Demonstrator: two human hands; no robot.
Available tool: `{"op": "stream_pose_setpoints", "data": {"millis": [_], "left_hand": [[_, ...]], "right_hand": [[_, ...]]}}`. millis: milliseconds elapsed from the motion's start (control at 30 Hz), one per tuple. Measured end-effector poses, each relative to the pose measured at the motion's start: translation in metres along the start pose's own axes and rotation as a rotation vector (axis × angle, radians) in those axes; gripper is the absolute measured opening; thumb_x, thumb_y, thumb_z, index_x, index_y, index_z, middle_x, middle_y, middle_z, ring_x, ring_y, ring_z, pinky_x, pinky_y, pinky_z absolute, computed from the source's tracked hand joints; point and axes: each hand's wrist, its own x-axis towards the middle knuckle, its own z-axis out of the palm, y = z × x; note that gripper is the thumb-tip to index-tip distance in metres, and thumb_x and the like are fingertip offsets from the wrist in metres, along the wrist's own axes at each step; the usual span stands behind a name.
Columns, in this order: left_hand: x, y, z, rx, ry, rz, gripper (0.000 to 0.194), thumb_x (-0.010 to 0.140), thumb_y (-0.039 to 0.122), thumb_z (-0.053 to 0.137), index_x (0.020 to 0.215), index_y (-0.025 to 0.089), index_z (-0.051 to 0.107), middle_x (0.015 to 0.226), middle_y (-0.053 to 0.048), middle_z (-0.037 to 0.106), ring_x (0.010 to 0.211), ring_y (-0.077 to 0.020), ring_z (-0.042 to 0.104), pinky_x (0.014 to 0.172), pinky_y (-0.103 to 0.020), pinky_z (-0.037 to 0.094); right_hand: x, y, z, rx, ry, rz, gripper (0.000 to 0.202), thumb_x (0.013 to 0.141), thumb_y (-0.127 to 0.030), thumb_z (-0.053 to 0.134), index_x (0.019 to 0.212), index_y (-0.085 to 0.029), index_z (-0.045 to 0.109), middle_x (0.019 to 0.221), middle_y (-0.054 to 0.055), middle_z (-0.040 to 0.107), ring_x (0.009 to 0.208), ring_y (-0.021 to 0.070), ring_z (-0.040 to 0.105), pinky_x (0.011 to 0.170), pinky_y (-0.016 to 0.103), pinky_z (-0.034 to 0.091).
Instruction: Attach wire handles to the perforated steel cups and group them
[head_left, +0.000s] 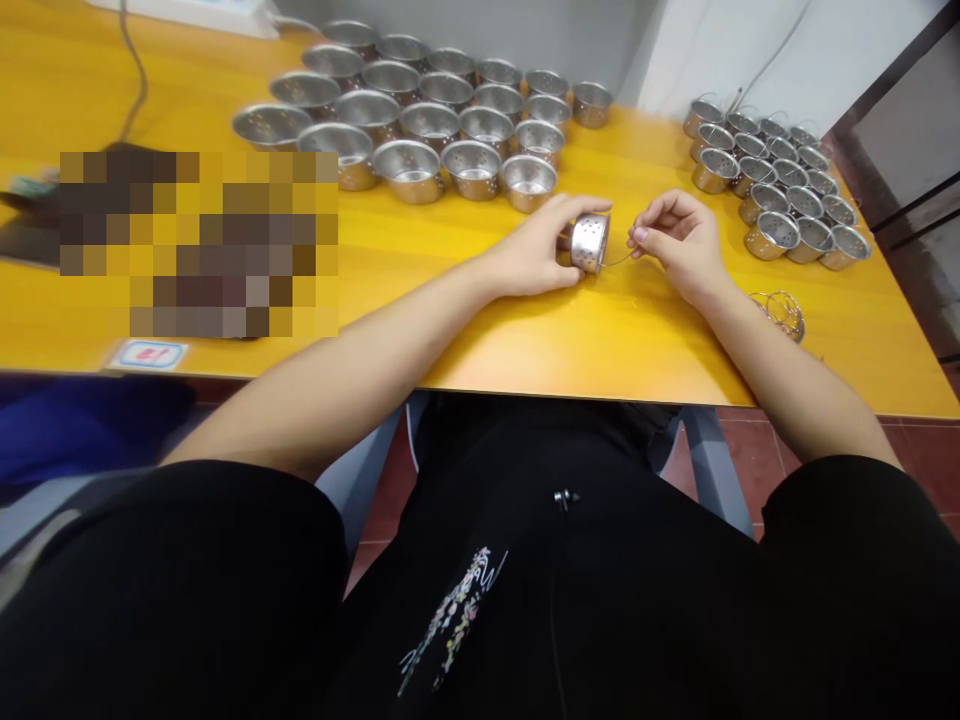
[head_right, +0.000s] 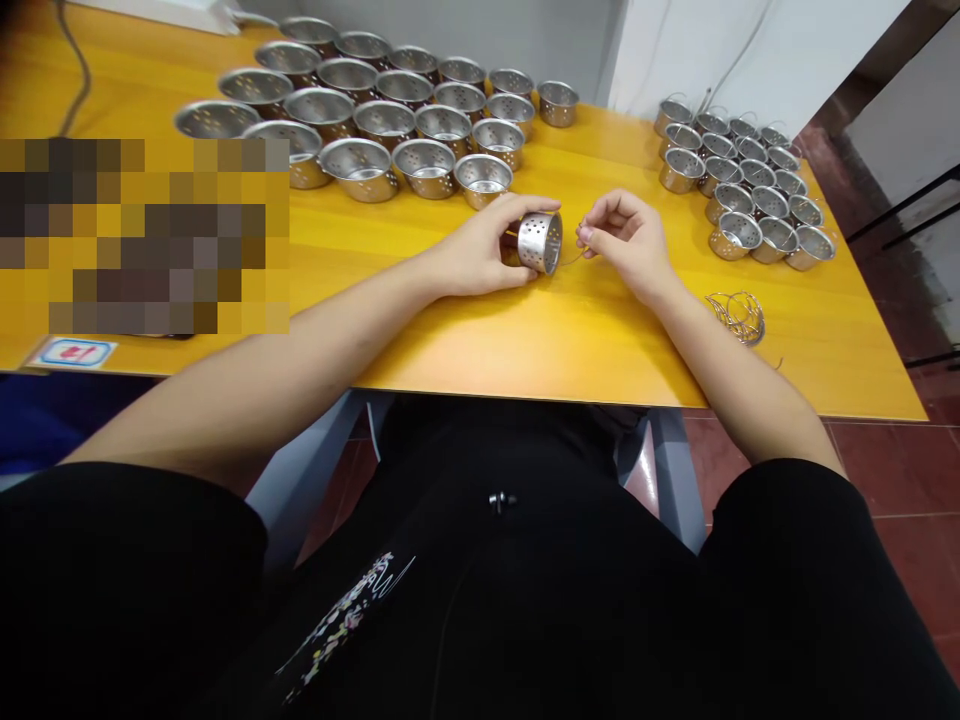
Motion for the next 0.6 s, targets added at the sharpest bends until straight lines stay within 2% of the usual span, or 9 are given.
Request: {"op": "stream_pose_setpoints", "data": {"millis": [233, 333, 467, 600], "left_hand": [[0.000, 0.005, -0.002, 0.047, -0.029, -0.026, 0.104, 0.088, 0.048, 0.097, 0.184, 0.024, 0.066, 0.175, -0.017, 0.070, 0.162, -0.0484, 0.069, 0.142, -0.076, 0.060], [0.000, 0.009, -0.001, 0.042, -0.027, -0.013, 0.105, 0.086, 0.045, 0.099, 0.184, 0.023, 0.067, 0.175, -0.019, 0.071, 0.162, -0.0490, 0.070, 0.142, -0.075, 0.061], [-0.001, 0.018, -0.001, 0.028, 0.001, -0.063, 0.103, 0.083, 0.041, 0.103, 0.178, 0.022, 0.070, 0.174, -0.021, 0.072, 0.163, -0.0497, 0.071, 0.144, -0.072, 0.059], [-0.002, 0.022, -0.003, 0.040, -0.024, -0.072, 0.102, 0.083, 0.039, 0.102, 0.178, 0.024, 0.070, 0.175, -0.018, 0.072, 0.162, -0.0478, 0.070, 0.146, -0.073, 0.058]], "right_hand": [[-0.001, -0.002, 0.002, -0.057, 0.008, 0.023, 0.080, 0.076, -0.084, 0.123, 0.100, -0.029, 0.070, 0.096, 0.002, 0.077, 0.087, 0.0248, 0.080, 0.078, 0.042, 0.080], [0.000, -0.002, 0.001, -0.066, 0.042, 0.010, 0.080, 0.076, -0.086, 0.123, 0.099, -0.029, 0.071, 0.097, 0.002, 0.078, 0.092, 0.0258, 0.083, 0.083, 0.044, 0.083], [0.002, -0.001, 0.001, -0.056, 0.027, -0.034, 0.087, 0.074, -0.094, 0.121, 0.099, -0.029, 0.070, 0.095, 0.001, 0.077, 0.088, 0.0235, 0.082, 0.080, 0.041, 0.083], [0.002, -0.003, 0.001, -0.084, 0.017, -0.020, 0.090, 0.073, -0.099, 0.119, 0.098, -0.029, 0.068, 0.095, 0.000, 0.077, 0.086, 0.0232, 0.081, 0.080, 0.041, 0.083]]}}
